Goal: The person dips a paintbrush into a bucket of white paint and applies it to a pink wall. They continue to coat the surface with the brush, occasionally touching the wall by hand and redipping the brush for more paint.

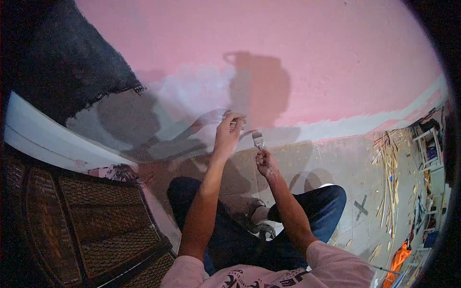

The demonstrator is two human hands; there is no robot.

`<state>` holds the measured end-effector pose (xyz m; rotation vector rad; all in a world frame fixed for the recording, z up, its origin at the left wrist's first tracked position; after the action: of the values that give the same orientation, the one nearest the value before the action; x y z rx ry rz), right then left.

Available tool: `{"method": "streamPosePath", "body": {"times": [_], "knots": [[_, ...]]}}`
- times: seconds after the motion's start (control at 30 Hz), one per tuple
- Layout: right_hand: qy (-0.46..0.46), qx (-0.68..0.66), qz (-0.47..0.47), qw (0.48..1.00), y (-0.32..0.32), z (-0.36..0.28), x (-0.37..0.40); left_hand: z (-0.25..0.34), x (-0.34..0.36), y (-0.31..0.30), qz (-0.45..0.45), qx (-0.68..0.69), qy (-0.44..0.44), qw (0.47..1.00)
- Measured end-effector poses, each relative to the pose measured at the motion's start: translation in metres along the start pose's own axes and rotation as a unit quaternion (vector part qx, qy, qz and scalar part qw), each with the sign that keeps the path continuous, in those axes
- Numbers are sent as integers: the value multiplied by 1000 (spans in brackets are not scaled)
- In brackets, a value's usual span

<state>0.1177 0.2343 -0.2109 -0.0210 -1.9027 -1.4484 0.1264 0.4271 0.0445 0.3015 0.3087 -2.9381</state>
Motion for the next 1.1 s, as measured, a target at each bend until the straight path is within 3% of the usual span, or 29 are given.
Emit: {"method": "streamPosePath", "body": {"times": [0.07, 0.17, 0.27, 0.4, 0.5, 0.6, 0.7, 0.73, 0.87, 0.97, 1.1], "knots": [[-20, 4, 37, 999, -12, -2, -21, -3, -1, -2, -2, 1, 7, 1000], [-23, -25, 7, 999, -3, 5, -35, -7, 0, -6, -5, -18, -7, 1000], [30, -24, -75, 996, 29, 12, -13, -6, 3, -12, 4, -15, -19, 1000], [-51, 81, 3, 995, 26, 27, 40, -16, 2, -16, 14, -12, -11, 1000], [-17, -4, 65, 998, -11, 28, 2, -10, 1, -16, 8, -22, 4, 1000], [-43, 9, 23, 999, 26, 17, -20, -4, 5, -14, 8, -29, -21, 999], [-50, 9, -100, 994, 99, 19, 33, -4, 5, -17, 11, -45, 16, 999], [-117, 66, -79, 988, 93, 17, 43, -7, 5, -15, 12, -41, 4, 999], [-96, -7, -47, 994, 51, 36, 64, -10, -5, -13, 15, -29, 2, 999], [-71, 17, 56, 996, 24, 32, 24, -3, 1, -10, 9, -31, 9, 999], [-103, 83, -56, 990, 113, 16, 28, -9, -1, -17, 41, -53, 36, 997]]}}
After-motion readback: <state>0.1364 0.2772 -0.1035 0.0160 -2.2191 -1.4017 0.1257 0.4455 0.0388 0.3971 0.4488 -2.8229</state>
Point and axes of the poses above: each hand's wrist, its own x-axis away from the middle knuckle, its own y-axis out of the palm, z = x × y, the point moved 7 cm from there along -x, towards the middle knuckle, and after that the axes turned 6 degrees about -x, right-handed, at the moved point
